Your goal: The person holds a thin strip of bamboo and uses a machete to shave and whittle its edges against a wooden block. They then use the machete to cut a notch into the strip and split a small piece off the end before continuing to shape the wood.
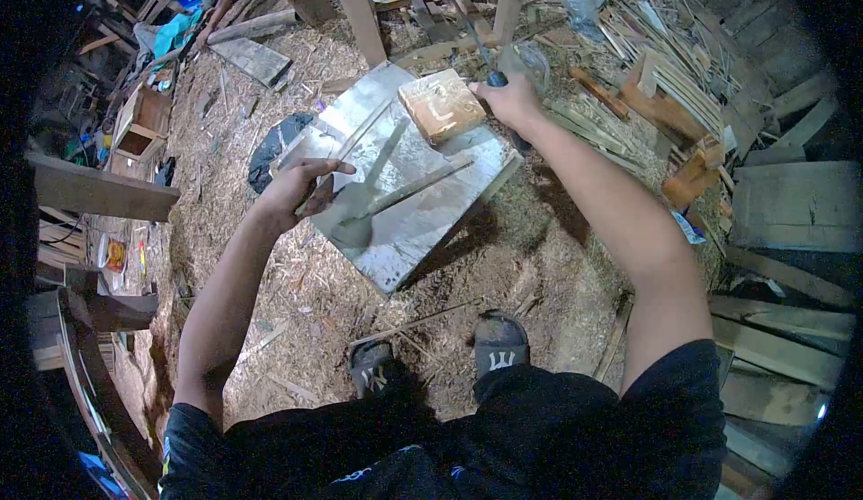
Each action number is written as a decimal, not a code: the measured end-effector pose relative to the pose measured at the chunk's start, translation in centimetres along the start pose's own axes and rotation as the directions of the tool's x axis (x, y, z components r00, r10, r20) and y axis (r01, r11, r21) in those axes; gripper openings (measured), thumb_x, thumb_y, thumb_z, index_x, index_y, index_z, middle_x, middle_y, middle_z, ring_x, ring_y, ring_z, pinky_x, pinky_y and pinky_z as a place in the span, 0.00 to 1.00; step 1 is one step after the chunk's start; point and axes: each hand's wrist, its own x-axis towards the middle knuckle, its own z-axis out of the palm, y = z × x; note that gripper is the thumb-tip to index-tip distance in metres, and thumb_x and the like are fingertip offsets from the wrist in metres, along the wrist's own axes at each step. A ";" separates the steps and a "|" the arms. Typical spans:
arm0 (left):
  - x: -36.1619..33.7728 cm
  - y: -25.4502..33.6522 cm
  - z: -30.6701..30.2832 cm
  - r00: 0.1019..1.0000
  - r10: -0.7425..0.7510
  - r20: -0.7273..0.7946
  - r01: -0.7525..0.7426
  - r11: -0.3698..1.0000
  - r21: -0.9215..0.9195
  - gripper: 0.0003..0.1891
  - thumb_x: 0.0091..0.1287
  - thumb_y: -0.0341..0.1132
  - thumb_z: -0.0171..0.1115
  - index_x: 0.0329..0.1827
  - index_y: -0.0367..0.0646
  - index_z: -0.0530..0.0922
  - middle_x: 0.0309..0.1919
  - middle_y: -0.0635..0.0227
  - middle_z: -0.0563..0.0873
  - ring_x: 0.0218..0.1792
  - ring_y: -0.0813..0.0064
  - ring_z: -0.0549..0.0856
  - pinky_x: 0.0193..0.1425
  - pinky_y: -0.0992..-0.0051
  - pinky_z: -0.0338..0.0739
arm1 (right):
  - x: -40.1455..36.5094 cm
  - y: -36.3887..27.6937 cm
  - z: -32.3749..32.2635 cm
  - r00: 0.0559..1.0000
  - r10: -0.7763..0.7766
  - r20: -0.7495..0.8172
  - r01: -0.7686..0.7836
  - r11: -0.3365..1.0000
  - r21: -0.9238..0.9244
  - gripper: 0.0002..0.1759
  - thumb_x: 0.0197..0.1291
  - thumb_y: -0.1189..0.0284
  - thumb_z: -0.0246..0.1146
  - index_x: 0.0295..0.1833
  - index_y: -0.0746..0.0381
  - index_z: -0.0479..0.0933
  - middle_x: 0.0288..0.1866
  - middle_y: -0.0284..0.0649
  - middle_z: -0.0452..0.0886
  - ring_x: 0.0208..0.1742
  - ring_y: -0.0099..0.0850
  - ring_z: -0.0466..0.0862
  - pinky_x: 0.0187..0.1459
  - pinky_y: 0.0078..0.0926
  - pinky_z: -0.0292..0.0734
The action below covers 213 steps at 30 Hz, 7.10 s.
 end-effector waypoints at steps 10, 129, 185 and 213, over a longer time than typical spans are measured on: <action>-1.5 -0.2 -2.7 0.997 -0.056 -0.057 0.065 0.984 0.169 0.17 0.80 0.36 0.51 0.55 0.34 0.84 0.16 0.76 0.72 0.11 0.85 0.62 0.15 0.81 0.55 | 1.3 -1.9 0.8 0.957 0.085 0.276 -0.101 0.994 0.043 0.16 0.58 0.63 0.76 0.43 0.64 0.84 0.34 0.34 0.86 0.34 0.26 0.81 0.41 0.29 0.76; -5.1 1.2 4.6 0.577 0.817 -0.018 -0.800 0.560 -0.218 0.32 0.80 0.49 0.45 0.13 0.52 0.53 0.09 0.76 0.52 0.15 0.76 0.50 0.47 0.66 0.66 | -20.6 -7.4 -1.0 0.864 -0.321 0.388 0.231 0.937 0.262 0.27 0.73 0.78 0.51 0.77 0.64 0.66 0.55 0.59 0.84 0.27 0.44 0.84 0.35 0.33 0.79; -5.1 0.9 7.4 0.501 0.825 -0.262 -0.856 0.429 -0.289 0.28 0.84 0.40 0.43 0.18 0.46 0.55 0.10 0.73 0.55 0.15 0.78 0.52 0.27 0.69 0.57 | -20.4 -7.7 -2.4 0.836 -0.311 0.453 0.282 0.950 0.133 0.29 0.71 0.77 0.56 0.77 0.56 0.68 0.31 0.59 0.81 0.29 0.46 0.83 0.33 0.40 0.76; -5.1 -0.1 11.3 0.317 0.624 -0.715 -0.948 0.192 -0.253 0.37 0.79 0.66 0.24 0.13 0.51 0.51 0.09 0.74 0.53 0.13 0.76 0.51 0.26 0.69 0.53 | -15.1 -6.4 -6.8 0.691 -0.352 0.632 0.295 0.935 0.198 0.25 0.73 0.76 0.54 0.75 0.66 0.69 0.61 0.59 0.83 0.30 0.34 0.86 0.40 0.34 0.82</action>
